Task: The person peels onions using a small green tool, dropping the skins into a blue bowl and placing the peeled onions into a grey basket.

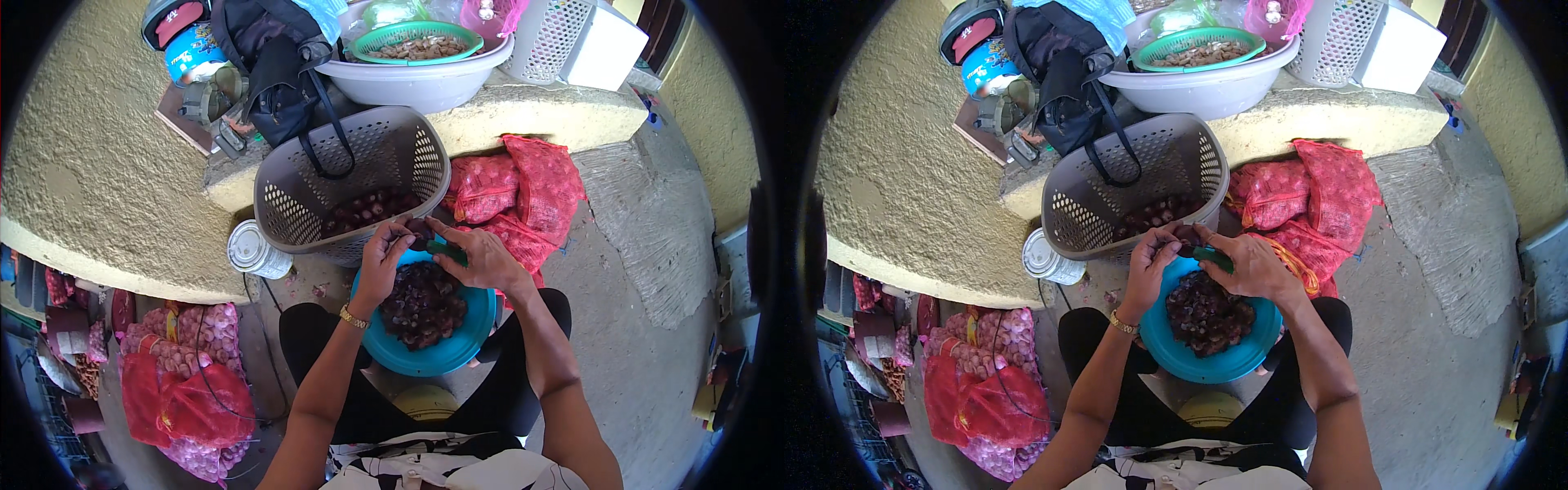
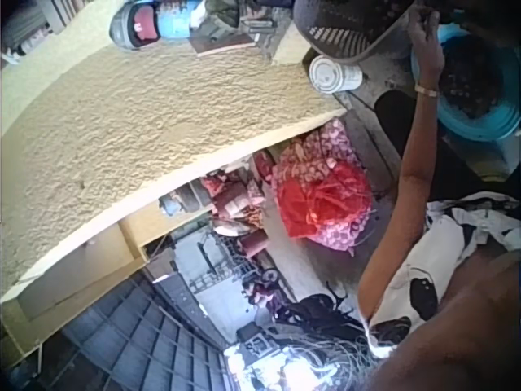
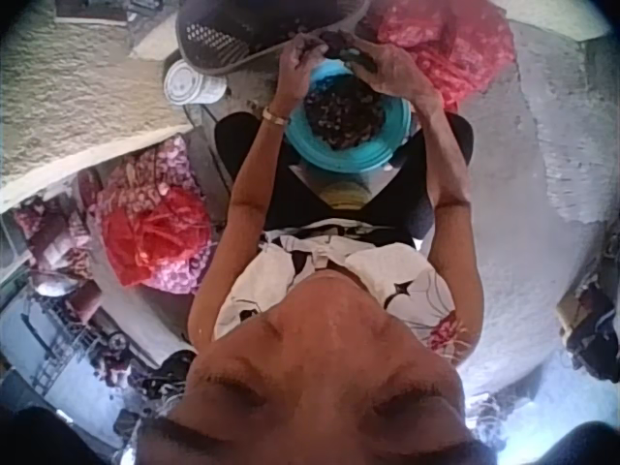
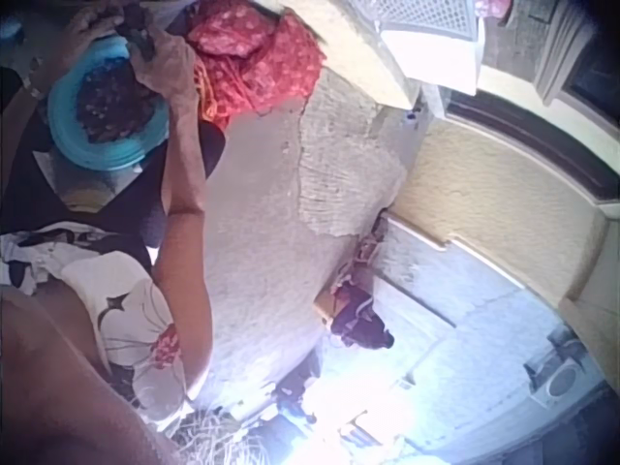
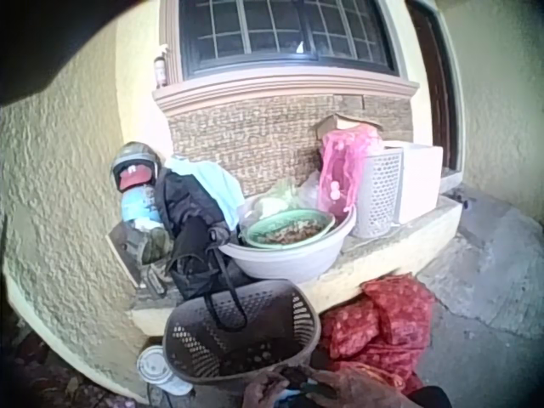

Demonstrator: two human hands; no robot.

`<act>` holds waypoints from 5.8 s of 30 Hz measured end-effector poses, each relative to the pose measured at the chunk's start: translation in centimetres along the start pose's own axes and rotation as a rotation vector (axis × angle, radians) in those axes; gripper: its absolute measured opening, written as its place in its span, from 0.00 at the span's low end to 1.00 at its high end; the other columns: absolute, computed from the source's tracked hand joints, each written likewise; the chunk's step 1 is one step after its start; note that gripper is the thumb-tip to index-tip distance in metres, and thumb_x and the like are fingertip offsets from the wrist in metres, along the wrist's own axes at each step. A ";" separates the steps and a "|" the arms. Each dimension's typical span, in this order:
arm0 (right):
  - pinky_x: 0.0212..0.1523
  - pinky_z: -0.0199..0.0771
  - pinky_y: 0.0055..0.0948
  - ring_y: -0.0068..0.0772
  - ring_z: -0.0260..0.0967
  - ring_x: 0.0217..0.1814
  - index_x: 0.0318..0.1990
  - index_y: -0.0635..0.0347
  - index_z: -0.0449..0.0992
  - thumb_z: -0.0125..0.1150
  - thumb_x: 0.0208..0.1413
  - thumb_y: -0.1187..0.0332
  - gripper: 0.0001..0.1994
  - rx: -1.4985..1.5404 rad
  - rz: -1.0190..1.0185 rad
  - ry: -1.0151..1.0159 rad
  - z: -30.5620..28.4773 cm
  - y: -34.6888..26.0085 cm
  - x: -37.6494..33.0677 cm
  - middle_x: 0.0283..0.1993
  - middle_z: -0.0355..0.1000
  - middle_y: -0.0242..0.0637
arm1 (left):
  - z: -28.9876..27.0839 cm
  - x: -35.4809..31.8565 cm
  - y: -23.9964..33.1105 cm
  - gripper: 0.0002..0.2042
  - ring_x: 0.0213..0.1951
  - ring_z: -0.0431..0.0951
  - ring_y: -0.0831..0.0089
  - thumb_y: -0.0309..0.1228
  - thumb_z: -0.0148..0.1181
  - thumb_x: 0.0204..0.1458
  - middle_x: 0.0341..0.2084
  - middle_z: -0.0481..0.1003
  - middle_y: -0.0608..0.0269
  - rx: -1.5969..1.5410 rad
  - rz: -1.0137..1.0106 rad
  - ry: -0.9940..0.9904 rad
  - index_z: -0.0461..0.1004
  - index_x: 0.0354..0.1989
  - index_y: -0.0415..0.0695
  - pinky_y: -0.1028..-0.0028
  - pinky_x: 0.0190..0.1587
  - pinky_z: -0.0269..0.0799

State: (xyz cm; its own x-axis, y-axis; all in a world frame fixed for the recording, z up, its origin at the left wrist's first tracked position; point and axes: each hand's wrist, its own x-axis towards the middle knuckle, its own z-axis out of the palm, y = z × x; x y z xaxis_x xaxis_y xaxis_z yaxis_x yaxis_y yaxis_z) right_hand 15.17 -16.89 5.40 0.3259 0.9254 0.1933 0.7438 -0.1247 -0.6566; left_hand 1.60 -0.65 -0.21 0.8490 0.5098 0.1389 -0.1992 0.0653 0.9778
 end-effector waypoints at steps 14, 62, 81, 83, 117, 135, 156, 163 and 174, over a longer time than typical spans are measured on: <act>0.40 0.72 0.45 0.56 0.74 0.33 0.68 0.56 0.59 0.61 0.54 0.61 0.33 0.060 0.053 -0.047 0.4 0.6 0.3 0.31 0.75 0.54 | 0.3 -0.1 0.6 0.04 0.47 0.72 0.78 0.23 0.54 0.59 0.50 0.72 0.56 -0.023 0.009 -0.024 0.70 0.39 0.36 0.76 0.52 0.67; 0.41 0.74 0.42 0.54 0.76 0.40 0.60 0.58 0.68 0.62 0.56 0.57 0.26 0.146 0.115 0.098 2.2 0.6 0.7 0.37 0.77 0.49 | -0.5 0.2 -0.1 0.01 0.45 0.77 0.73 0.23 0.54 0.60 0.39 0.75 0.62 -0.382 -0.056 0.092 0.69 0.37 0.41 0.61 0.50 0.79; 0.35 0.73 0.44 0.58 0.74 0.35 0.61 0.57 0.68 0.61 0.56 0.58 0.26 0.155 0.111 0.163 3.8 -0.7 0.8 0.31 0.75 0.53 | -0.1 -0.2 0.0 0.16 0.47 0.78 0.71 0.28 0.56 0.59 0.46 0.76 0.60 -0.850 -0.253 0.127 0.68 0.55 0.42 0.71 0.48 0.80; 0.34 0.73 0.44 0.57 0.74 0.35 0.61 0.58 0.68 0.61 0.56 0.58 0.27 0.135 0.114 0.147 3.5 -0.3 0.8 0.31 0.75 0.53 | -0.3 -0.2 -0.7 0.15 0.47 0.78 0.71 0.28 0.56 0.60 0.46 0.76 0.59 -0.835 -0.262 0.126 0.68 0.54 0.41 0.72 0.48 0.80; 0.29 0.65 0.23 0.15 0.61 0.27 0.49 0.65 0.76 0.66 0.57 0.60 0.19 0.528 0.238 0.218 2.5 0.3 1.1 0.24 0.68 0.25 | -0.3 -0.4 0.5 0.19 0.53 0.75 0.68 0.21 0.57 0.56 0.49 0.75 0.60 -0.528 -0.247 0.014 0.68 0.57 0.37 0.65 0.55 0.76; 0.15 0.51 0.16 0.09 0.58 0.20 0.53 0.63 0.74 0.69 0.52 0.61 0.23 0.942 0.544 0.168 1.8 -1.2 1.7 0.27 0.72 0.24 | 0.3 -0.8 0.9 0.39 0.57 0.71 0.65 0.13 0.58 0.47 0.72 0.38 0.54 0.230 0.108 0.005 0.54 0.70 0.47 0.71 0.53 0.75; 0.13 0.57 0.20 0.15 0.55 0.14 0.41 0.60 0.77 0.65 0.57 0.55 0.16 1.166 0.688 0.361 3.9 2.1 5.5 0.24 0.70 0.26 | -2.1 -4.2 -1.3 0.36 0.57 0.70 0.49 0.32 0.67 0.45 0.64 0.59 0.41 1.169 -0.322 -0.528 0.61 0.65 0.46 0.60 0.57 0.67; 0.15 0.57 0.20 0.14 0.52 0.14 0.42 0.58 0.78 0.67 0.55 0.61 0.13 1.215 0.629 0.383 2.5 4.9 4.0 0.23 0.69 0.24 | -1.8 -3.6 -2.0 0.32 0.57 0.70 0.50 0.31 0.68 0.43 0.64 0.59 0.42 1.157 -0.311 -0.724 0.65 0.61 0.43 0.59 0.56 0.68; 0.20 0.69 0.33 0.32 0.71 0.19 0.36 0.62 0.79 0.62 0.56 0.60 0.13 0.409 0.678 0.492 7.9 17.8 0.4 0.24 0.75 0.40 | 1.4 -1.7 -0.4 0.26 0.62 0.63 0.48 0.37 0.65 0.50 0.66 0.54 0.43 0.956 0.106 -0.507 0.67 0.58 0.42 0.58 0.61 0.64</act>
State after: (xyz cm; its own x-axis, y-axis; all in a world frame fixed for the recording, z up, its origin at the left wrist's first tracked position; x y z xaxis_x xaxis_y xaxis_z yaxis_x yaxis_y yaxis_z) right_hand 23.92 -15.95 -11.93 0.8956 0.4336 -0.0990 0.0717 -0.3605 -0.9300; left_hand 0.90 -2.78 -0.66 0.9969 0.0460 0.0641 -0.0061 -0.7648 0.6443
